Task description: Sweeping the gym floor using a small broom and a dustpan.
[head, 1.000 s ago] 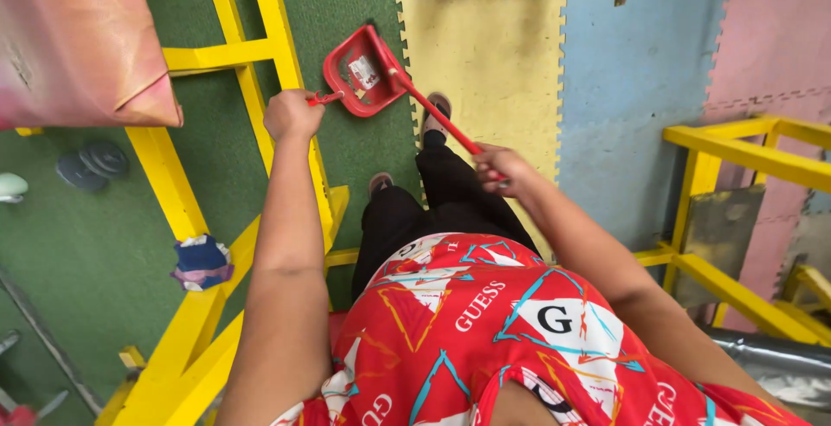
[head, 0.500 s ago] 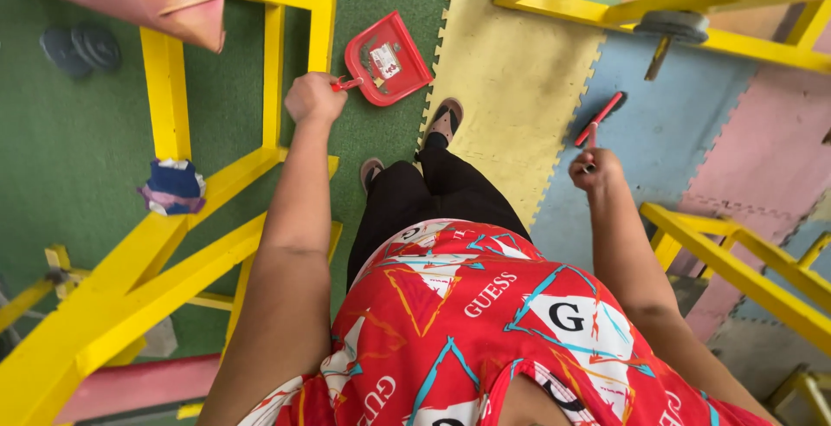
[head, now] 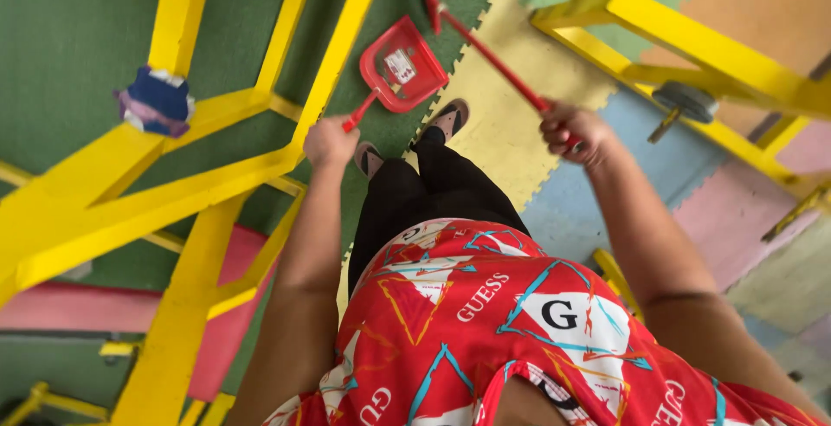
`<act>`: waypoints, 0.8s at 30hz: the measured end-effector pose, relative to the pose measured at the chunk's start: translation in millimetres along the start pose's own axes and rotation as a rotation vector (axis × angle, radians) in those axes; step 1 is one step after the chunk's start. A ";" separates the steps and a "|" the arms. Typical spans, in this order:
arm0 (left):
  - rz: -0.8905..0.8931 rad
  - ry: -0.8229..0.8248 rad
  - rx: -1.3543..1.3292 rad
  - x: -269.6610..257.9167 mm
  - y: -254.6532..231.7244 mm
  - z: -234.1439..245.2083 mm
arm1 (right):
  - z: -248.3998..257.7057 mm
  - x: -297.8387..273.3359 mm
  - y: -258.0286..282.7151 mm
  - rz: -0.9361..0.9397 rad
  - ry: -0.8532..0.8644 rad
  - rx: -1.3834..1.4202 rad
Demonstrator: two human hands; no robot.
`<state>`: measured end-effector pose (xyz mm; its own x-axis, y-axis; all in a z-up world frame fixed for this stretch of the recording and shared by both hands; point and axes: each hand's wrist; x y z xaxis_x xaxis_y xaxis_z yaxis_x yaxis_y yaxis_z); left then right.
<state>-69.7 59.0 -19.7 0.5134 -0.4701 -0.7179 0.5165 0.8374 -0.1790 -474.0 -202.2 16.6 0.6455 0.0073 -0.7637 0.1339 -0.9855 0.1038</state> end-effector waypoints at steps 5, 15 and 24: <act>0.081 -0.154 -0.190 -56.5 73.1 -59.5 | -25.1 82.7 132.5 -0.011 -0.410 -0.597; 0.378 -0.164 -0.328 -124.9 89.9 -82.8 | 9.6 251.0 80.6 0.103 -0.475 -0.945; 0.406 -0.075 -0.318 -106.9 98.1 -80.3 | -104.6 91.1 -135.9 -0.370 -0.233 -0.915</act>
Point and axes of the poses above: each hand's wrist, its own x-axis towards the middle knuckle, its own z-axis out of the back of the hand, y = z × x, and after that the axes turned 12 degrees about y, right-handed
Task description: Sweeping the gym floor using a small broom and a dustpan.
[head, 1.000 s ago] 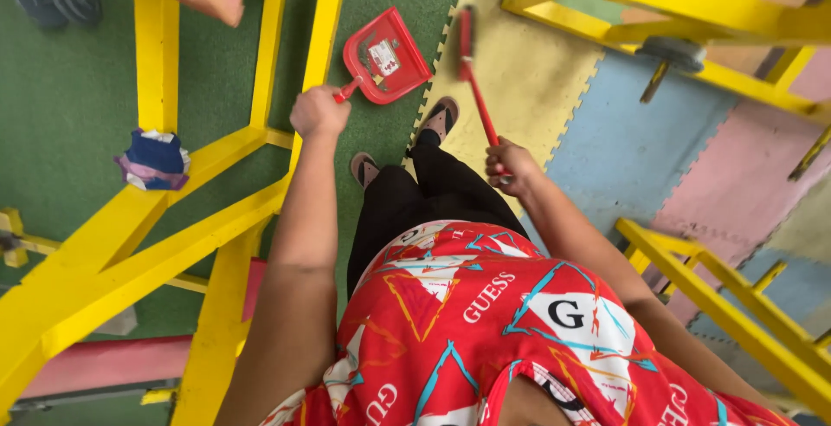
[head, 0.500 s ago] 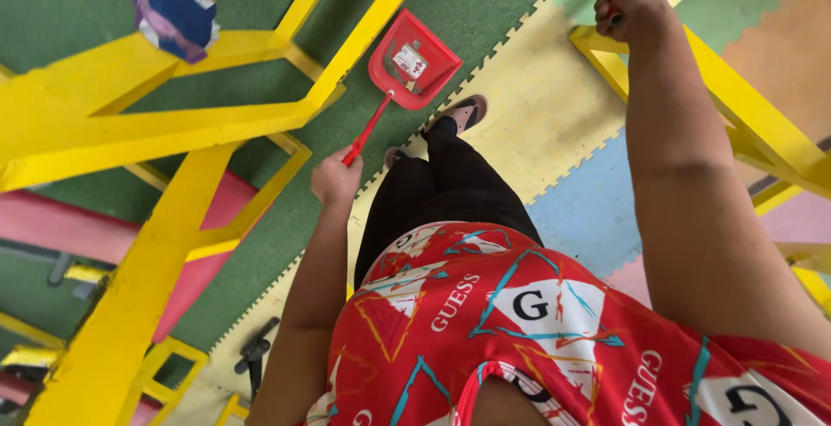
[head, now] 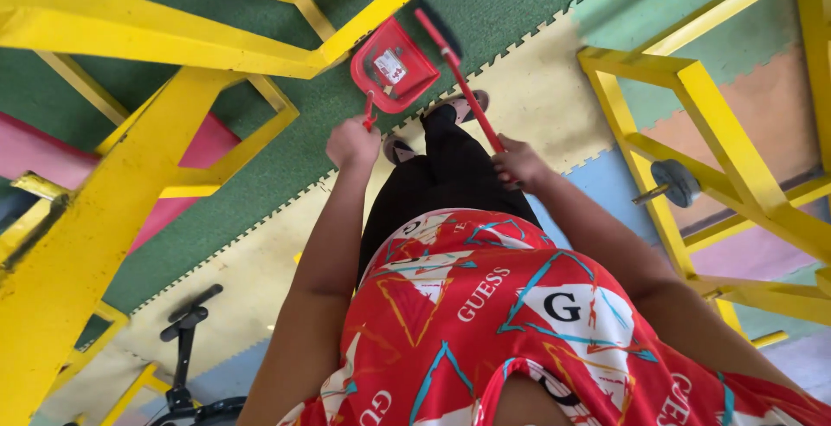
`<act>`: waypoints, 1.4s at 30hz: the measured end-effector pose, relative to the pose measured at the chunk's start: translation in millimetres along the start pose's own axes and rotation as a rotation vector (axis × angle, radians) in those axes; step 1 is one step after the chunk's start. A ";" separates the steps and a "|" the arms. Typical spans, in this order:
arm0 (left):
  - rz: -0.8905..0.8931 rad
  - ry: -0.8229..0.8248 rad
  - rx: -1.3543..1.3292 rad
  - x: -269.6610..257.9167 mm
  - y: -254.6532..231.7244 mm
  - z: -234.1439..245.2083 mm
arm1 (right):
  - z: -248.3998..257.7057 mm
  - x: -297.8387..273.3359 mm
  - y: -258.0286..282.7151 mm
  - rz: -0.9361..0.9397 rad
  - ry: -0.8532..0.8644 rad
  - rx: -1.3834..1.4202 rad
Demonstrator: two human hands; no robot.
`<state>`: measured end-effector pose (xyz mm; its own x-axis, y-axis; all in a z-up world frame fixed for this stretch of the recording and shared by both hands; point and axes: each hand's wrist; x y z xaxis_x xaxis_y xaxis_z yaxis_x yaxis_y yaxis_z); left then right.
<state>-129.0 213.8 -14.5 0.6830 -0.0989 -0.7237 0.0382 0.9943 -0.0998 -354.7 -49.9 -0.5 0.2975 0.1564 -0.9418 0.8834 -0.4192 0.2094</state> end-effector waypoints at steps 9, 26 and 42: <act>-0.016 0.048 -0.028 -33.2 38.3 16.2 | 130.5 -54.8 38.5 0.058 0.052 0.344; -0.022 0.008 -0.136 -49.2 105.4 -33.4 | -46.3 8.5 -66.9 -0.032 0.147 0.186; 0.139 -0.006 -0.172 -104.3 296.2 -52.8 | 92.8 99.4 50.2 0.201 -0.110 0.667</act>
Point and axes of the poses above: each hand's wrist, its own x-axis towards the middle knuckle, its own z-axis out of the back of the hand, y = z × x, and after that the axes turned 12 degrees about y, right-handed
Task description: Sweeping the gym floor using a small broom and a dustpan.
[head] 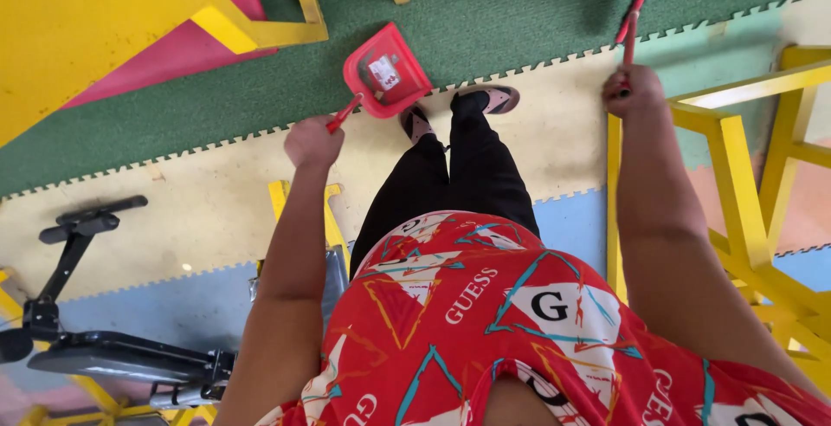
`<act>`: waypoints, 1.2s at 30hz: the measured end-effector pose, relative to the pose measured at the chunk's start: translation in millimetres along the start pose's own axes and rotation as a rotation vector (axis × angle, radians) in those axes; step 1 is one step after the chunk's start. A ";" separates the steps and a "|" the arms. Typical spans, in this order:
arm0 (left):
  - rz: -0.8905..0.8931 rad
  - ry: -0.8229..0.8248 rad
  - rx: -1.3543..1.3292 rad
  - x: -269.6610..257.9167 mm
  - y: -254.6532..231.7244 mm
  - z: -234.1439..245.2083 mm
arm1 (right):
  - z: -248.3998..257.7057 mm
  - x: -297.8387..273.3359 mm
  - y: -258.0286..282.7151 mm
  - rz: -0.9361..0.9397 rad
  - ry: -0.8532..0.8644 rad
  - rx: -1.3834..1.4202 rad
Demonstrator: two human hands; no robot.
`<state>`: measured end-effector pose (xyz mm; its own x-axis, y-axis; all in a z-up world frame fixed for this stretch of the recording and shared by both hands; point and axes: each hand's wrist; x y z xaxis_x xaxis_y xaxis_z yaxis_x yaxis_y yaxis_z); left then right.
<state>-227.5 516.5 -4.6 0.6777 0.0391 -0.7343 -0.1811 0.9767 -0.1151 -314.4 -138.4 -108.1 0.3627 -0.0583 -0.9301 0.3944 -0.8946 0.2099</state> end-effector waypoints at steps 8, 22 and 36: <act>0.033 -0.018 -0.015 14.6 12.1 16.1 | -110.0 -16.7 -253.8 -0.169 0.079 -0.438; 0.094 -0.027 -0.128 20.5 23.3 23.9 | -22.6 -125.2 -104.6 -0.500 0.364 -0.319; 0.078 0.106 0.012 7.4 17.5 15.3 | -95.7 -68.7 -252.9 -0.301 0.174 -0.468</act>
Point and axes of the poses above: each hand's wrist, its own x-axis towards the middle knuckle, its own z-axis out of the back of the hand, y = z × x, and after that the axes turned 12 degrees about y, right-handed
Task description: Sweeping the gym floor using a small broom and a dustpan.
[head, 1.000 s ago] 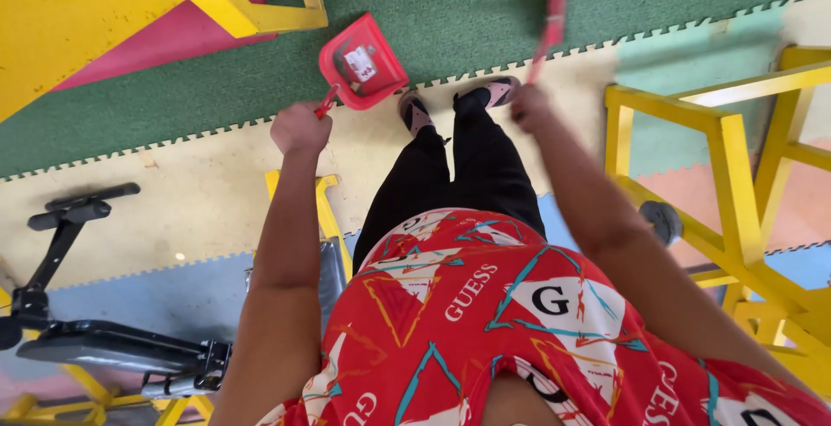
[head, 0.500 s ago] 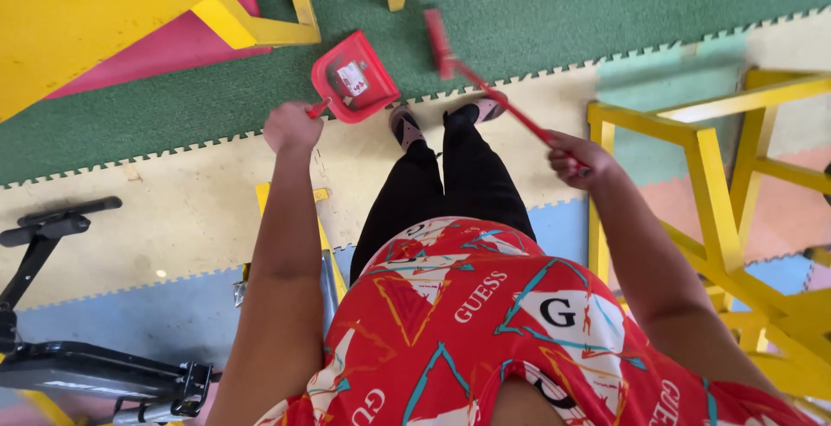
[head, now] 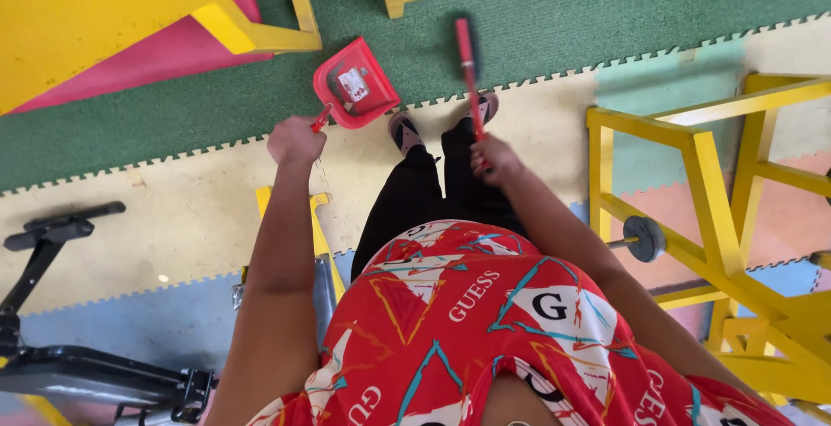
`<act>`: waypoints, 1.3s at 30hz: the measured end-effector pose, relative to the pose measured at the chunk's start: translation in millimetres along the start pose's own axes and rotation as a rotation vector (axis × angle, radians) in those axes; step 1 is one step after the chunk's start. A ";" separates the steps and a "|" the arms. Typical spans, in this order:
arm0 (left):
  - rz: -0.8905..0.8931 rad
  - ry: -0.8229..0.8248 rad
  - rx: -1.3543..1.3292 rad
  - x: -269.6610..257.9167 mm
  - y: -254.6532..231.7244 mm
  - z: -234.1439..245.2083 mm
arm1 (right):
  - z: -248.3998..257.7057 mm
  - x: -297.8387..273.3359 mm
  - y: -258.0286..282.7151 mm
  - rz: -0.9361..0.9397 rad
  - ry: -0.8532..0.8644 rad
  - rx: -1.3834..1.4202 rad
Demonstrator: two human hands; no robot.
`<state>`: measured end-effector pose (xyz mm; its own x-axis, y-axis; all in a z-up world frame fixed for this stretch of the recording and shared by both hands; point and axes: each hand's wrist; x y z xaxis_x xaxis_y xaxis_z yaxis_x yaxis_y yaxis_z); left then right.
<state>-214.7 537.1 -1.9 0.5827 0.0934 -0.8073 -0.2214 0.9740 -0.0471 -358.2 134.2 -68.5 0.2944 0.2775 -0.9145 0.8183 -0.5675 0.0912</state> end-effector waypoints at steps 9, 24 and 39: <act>-0.073 -0.028 -0.083 -6.6 -58.9 -10.1 | 114.8 -120.8 78.0 -0.192 0.447 0.357; -0.025 -0.086 -0.209 -2.3 -282.7 -27.0 | 395.1 -95.9 380.3 0.221 -0.121 0.287; 0.038 -0.107 -0.170 45.4 -451.6 -14.7 | 232.0 -95.9 288.7 -0.127 0.387 0.044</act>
Point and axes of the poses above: each hand's wrist, its own x-axis towards the middle knuckle, its own z-axis out of the back of the hand, y = z × x, and after that the axes turned 12 degrees about y, right-handed
